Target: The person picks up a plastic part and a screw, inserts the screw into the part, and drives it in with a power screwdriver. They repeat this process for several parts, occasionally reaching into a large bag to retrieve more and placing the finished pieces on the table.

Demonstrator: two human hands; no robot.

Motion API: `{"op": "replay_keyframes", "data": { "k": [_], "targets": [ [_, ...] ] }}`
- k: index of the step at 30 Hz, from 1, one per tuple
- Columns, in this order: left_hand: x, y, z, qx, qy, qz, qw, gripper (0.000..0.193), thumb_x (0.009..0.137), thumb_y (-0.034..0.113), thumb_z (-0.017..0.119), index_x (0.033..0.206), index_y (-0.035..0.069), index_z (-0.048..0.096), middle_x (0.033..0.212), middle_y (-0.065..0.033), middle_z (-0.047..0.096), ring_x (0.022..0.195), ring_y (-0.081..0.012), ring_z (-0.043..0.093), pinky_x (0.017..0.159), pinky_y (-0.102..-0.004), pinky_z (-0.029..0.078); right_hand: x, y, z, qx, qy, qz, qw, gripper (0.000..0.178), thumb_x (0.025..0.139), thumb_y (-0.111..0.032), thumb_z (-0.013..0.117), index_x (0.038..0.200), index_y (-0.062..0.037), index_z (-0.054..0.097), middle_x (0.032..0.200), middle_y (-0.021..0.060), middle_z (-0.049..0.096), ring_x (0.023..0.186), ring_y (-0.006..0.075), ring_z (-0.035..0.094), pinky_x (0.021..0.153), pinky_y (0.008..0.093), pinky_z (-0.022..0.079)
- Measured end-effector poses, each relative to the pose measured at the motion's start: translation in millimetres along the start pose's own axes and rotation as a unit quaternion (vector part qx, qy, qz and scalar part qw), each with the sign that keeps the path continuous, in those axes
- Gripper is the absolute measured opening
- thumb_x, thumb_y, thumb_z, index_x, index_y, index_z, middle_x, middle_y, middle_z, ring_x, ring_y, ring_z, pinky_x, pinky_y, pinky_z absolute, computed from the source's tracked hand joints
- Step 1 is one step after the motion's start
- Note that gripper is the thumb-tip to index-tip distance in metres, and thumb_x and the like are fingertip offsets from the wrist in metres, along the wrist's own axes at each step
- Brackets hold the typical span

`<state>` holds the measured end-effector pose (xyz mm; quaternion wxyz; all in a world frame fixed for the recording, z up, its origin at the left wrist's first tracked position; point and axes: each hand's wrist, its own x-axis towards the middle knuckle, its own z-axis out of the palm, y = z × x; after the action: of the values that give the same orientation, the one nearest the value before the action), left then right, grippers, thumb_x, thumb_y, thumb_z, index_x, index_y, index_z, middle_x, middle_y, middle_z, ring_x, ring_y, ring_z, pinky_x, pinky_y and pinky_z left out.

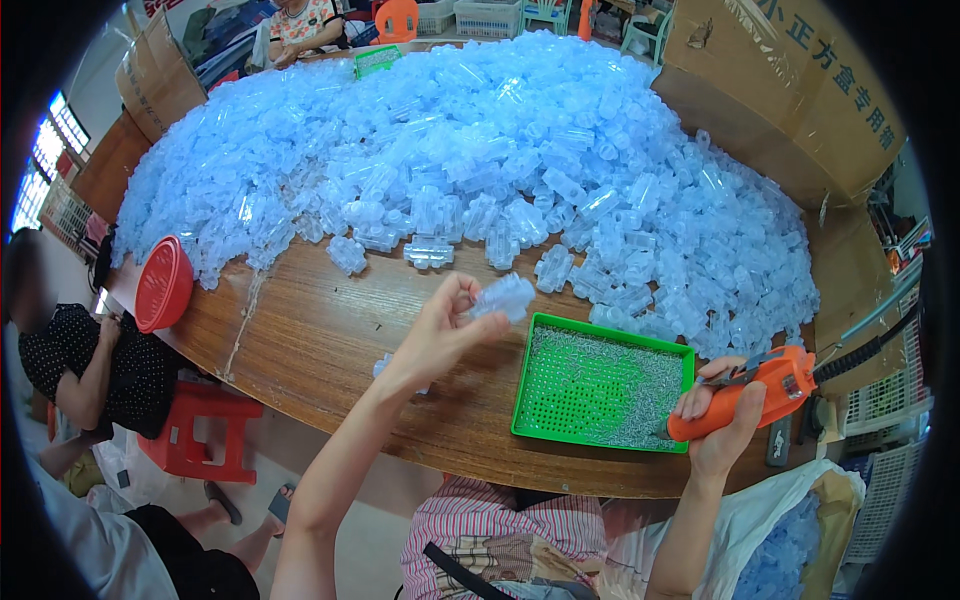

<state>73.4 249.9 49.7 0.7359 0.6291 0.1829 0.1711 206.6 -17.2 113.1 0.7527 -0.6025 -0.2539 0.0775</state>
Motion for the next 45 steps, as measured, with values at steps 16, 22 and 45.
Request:
{"op": "replay_keyframes", "data": {
  "k": [16, 22, 45],
  "targets": [
    [-109.9, -5.7, 31.5, -0.383, -0.235, -0.286, 0.846, 0.026, 0.098, 0.038, 0.039, 0.099, 0.012, 0.037, 0.100, -0.0133, 0.058, 0.089, -0.0222, 0.063, 0.065, -0.0261, 0.051, -12.5, 4.6, 12.4, 0.013, -0.012, 0.026, 0.999, 0.071, 0.081, -0.073, 0.042, 0.093, -0.0026, 0.048, 0.057, 0.0011, 0.044, 0.049, 0.0123, 0.044, 0.051, 0.0281, 0.041],
    [-127.4, -5.6, 42.1, -0.388, -0.223, -0.357, 0.820, 0.043, 0.098, 0.028, 0.044, 0.133, 0.011, 0.027, 0.120, -0.0202, 0.051, 0.103, -0.0295, 0.060, 0.080, -0.0315, 0.054, -13.1, 22.9, 18.2, 0.062, -0.063, 0.025, 0.996, 0.077, 0.078, -0.077, 0.041, 0.093, -0.0014, 0.048, 0.055, 0.0009, 0.043, 0.049, 0.0119, 0.044, 0.051, 0.0279, 0.040],
    [-142.2, -39.8, 102.4, -0.417, -0.078, -0.277, 0.862, 0.044, 0.097, 0.038, 0.044, 0.127, 0.008, 0.031, 0.111, -0.0147, 0.054, 0.095, -0.0243, 0.061, 0.078, -0.0324, 0.049, -7.9, 57.1, 26.0, 0.105, -0.100, 0.029, 0.989, 0.076, 0.075, -0.078, 0.045, 0.089, -0.0028, 0.051, 0.053, 0.0012, 0.045, 0.049, 0.0131, 0.045, 0.048, 0.0267, 0.035]
  ]
}}
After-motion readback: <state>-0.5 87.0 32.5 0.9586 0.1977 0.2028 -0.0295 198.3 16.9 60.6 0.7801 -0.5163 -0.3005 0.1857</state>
